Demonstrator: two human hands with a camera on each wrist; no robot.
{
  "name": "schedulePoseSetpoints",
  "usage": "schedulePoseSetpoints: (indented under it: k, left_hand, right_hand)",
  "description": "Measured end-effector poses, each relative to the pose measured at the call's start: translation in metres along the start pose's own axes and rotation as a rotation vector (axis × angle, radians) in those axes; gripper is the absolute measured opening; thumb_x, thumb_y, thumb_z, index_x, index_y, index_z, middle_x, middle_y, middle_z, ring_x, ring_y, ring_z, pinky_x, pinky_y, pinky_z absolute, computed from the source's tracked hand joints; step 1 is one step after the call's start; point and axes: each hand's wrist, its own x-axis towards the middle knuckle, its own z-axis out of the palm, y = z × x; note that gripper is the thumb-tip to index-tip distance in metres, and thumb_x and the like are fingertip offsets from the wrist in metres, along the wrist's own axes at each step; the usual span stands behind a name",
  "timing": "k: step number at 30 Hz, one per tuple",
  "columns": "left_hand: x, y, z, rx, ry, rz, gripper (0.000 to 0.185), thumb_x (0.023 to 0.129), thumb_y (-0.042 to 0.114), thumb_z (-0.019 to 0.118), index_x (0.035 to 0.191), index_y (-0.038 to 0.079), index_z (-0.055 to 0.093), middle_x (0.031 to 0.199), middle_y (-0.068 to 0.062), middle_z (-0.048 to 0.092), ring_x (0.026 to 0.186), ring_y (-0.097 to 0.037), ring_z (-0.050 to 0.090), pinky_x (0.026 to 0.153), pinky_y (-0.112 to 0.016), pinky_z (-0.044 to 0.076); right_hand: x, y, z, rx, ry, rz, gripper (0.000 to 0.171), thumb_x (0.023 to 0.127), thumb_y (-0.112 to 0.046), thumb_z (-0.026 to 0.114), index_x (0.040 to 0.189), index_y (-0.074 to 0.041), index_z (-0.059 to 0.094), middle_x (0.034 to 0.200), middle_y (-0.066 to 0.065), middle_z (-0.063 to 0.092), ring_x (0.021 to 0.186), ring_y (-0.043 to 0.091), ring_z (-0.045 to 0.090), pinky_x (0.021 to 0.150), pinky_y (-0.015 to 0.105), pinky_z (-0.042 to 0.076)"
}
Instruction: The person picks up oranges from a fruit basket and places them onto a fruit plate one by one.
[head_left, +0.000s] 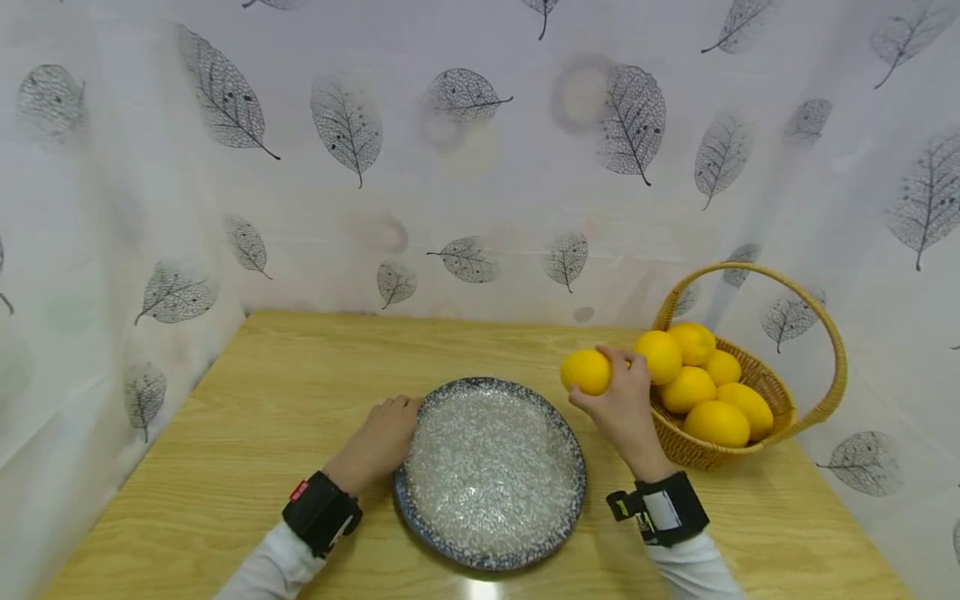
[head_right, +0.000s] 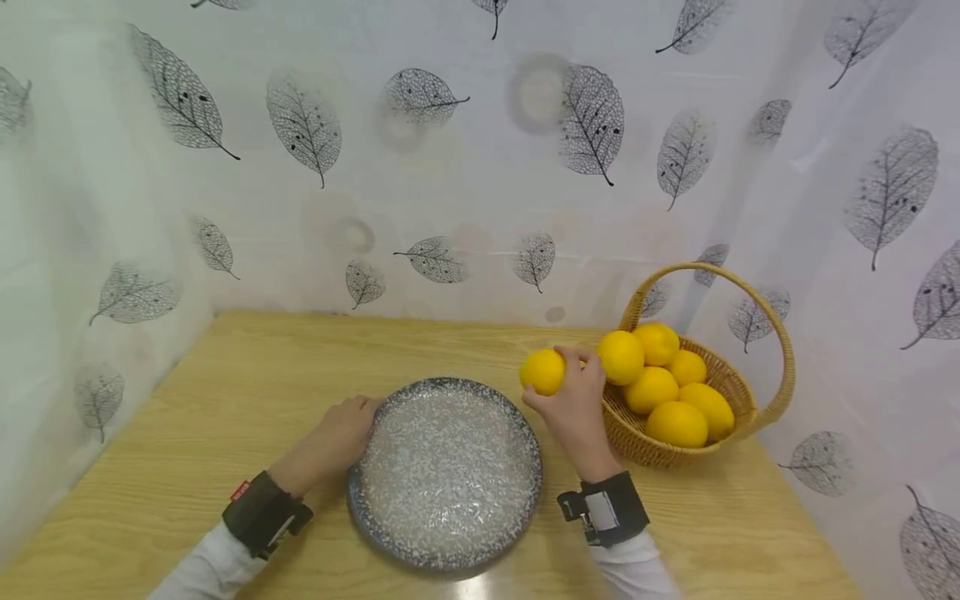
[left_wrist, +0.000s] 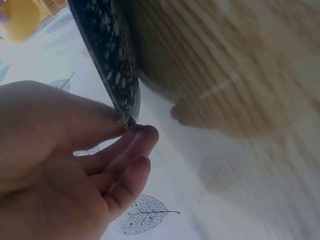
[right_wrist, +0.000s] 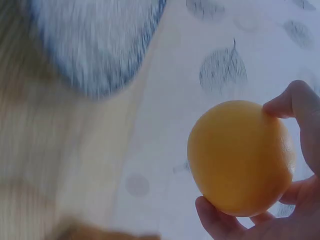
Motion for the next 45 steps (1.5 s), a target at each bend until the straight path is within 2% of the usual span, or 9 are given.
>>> schedulePoseSetpoints:
  k: [5,9,14,18,23,28,36,45]
  left_hand:
    - [-0.001,0.003,-0.002,-0.044,-0.004,0.028,0.042,0.094,-0.006,0.06,0.136,-0.012,0.056,0.123,-0.029,0.062,0.116,-0.043,0.059,0.101,-0.058,0.049]
    - [0.0,0.004,-0.002,-0.047,0.005,0.042,0.041,0.093,-0.01,0.058,0.134,-0.013,0.056,0.122,-0.03,0.062,0.114,-0.044,0.059,0.1,-0.058,0.049]
    - [0.002,0.004,0.0,-0.042,0.006,0.039,0.043,0.091,-0.012,0.061,0.134,-0.013,0.056,0.121,-0.029,0.062,0.113,-0.044,0.059,0.1,-0.057,0.049]
    - [0.004,0.003,0.001,-0.037,-0.006,0.034,0.049,0.088,-0.014,0.063,0.136,-0.013,0.055,0.123,-0.03,0.061,0.115,-0.044,0.059,0.102,-0.057,0.049]
    - [0.003,0.002,0.001,-0.018,0.007,0.046,0.05,0.089,-0.017,0.058,0.138,-0.009,0.055,0.122,-0.029,0.061,0.113,-0.043,0.058,0.1,-0.056,0.049]
    - [0.002,0.002,-0.001,-0.008,0.02,0.082,0.05,0.089,-0.02,0.056,0.137,-0.007,0.057,0.117,-0.03,0.061,0.108,-0.044,0.058,0.095,-0.057,0.05]
    - [0.003,0.001,-0.001,0.007,0.01,0.049,0.05,0.088,-0.017,0.059,0.138,-0.01,0.054,0.122,-0.03,0.06,0.111,-0.044,0.058,0.098,-0.057,0.051]
    - [0.003,-0.004,-0.001,-0.025,0.007,0.038,0.05,0.087,-0.019,0.058,0.137,-0.016,0.052,0.122,-0.031,0.06,0.112,-0.044,0.059,0.1,-0.055,0.051]
  right_hand:
    - [0.003,-0.013,0.036,0.058,-0.188,-0.03,0.071,0.078,-0.015,0.081,0.14,0.002,0.051,0.138,0.029,0.036,0.122,0.044,0.045,0.095,0.059,0.052]
    - [0.008,-0.025,0.057,0.085,-0.313,-0.066,0.075,0.075,-0.014,0.083,0.14,0.001,0.049,0.139,0.028,0.039,0.121,0.042,0.047,0.096,0.057,0.054]
    - [0.013,-0.036,0.074,0.087,-0.421,-0.128,0.076,0.075,-0.014,0.084,0.139,0.002,0.048,0.138,0.029,0.044,0.118,0.039,0.051,0.096,0.055,0.055]
    - [0.015,-0.04,0.084,0.094,-0.486,-0.191,0.072,0.076,-0.013,0.083,0.138,0.0,0.049,0.137,0.024,0.046,0.119,0.036,0.052,0.098,0.053,0.055]
    - [0.016,-0.042,0.091,0.133,-0.51,-0.244,0.07,0.077,-0.01,0.082,0.138,0.0,0.049,0.135,0.021,0.045,0.119,0.034,0.053,0.099,0.051,0.055]
    - [0.018,-0.041,0.093,0.121,-0.517,-0.233,0.07,0.078,-0.01,0.082,0.139,-0.002,0.048,0.138,0.019,0.045,0.12,0.034,0.055,0.101,0.049,0.055]
    - [0.019,-0.041,0.087,0.022,-0.546,-0.278,0.077,0.082,-0.017,0.084,0.147,-0.005,0.045,0.145,0.02,0.046,0.128,0.037,0.055,0.108,0.053,0.05]
    - [0.018,-0.043,0.084,0.003,-0.552,-0.274,0.079,0.083,-0.019,0.085,0.149,-0.005,0.045,0.148,0.021,0.046,0.131,0.039,0.054,0.111,0.055,0.047]
